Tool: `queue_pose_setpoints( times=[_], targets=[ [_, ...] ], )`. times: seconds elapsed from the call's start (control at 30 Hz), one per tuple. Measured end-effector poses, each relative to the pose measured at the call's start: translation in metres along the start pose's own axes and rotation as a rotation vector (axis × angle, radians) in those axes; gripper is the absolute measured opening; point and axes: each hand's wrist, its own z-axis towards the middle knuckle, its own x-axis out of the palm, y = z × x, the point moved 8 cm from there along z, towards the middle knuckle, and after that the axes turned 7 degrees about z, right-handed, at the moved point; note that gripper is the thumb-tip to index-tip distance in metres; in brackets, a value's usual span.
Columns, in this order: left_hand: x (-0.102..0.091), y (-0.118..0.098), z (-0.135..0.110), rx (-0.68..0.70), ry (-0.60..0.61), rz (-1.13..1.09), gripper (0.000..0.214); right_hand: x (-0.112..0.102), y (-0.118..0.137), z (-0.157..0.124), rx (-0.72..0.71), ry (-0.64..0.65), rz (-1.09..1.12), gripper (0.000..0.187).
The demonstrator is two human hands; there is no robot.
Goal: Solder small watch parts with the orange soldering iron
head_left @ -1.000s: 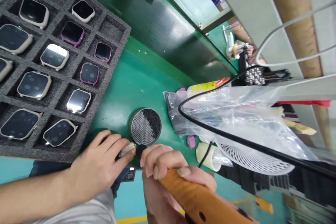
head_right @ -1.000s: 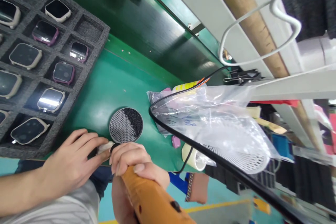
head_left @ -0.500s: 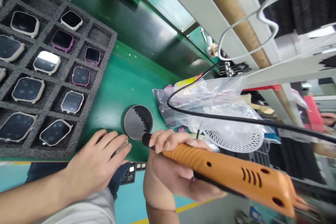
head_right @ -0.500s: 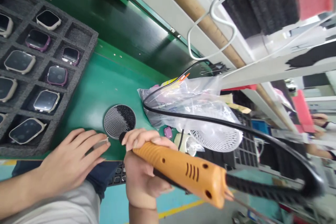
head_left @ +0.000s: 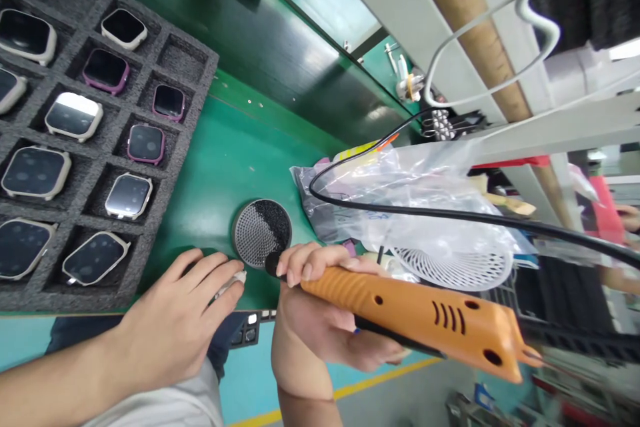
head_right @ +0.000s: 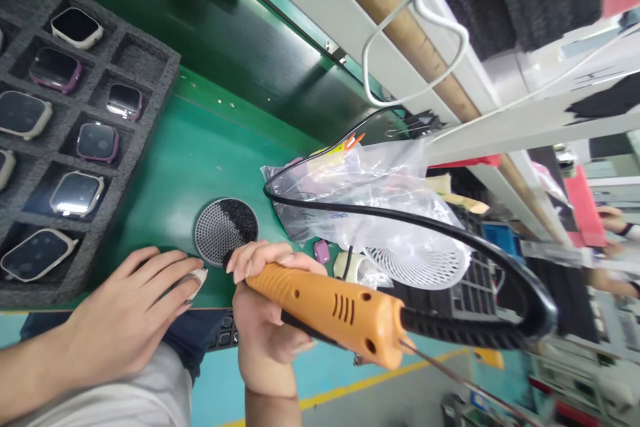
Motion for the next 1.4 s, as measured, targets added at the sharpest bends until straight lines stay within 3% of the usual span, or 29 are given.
queue_pose_setpoints(
  times=[0.13, 0.37, 0.5, 0.7, 1.03, 1.27, 1.4],
  targets=[
    [0.003, 0.002, -0.001, -0.003, 0.013, 0.003, 0.040, 0.001, 0.004, 0.000, 0.010, -0.006, -0.010, 0.052],
    [-0.002, 0.003, 0.005, -0.013, -0.019, 0.022, 0.026, 0.012, 0.036, -0.007, 0.030, 0.028, -0.114, 0.053],
    [-0.005, 0.004, 0.009, -0.034, -0.007, 0.016, 0.024, 0.013, 0.031, -0.016, 0.111, 0.055, -0.144, 0.050],
    [-0.003, 0.003, 0.008, -0.015, -0.005, 0.032, 0.025, 0.006, 0.020, -0.022, 0.076, 0.030, -0.127, 0.017],
    [-0.001, 0.005, 0.009, -0.034, -0.012, 0.036, 0.025, 0.000, 0.016, -0.024, 0.077, 0.050, -0.109, 0.018],
    [0.000, 0.006, 0.009, -0.038, 0.019, 0.034, 0.027, 0.018, 0.000, -0.015, 0.125, 0.352, -0.124, 0.021],
    [-0.001, 0.006, 0.010, -0.037, 0.007, 0.029, 0.029, 0.011, -0.009, -0.019, 0.276, 0.375, -0.190, 0.027]
  ],
)
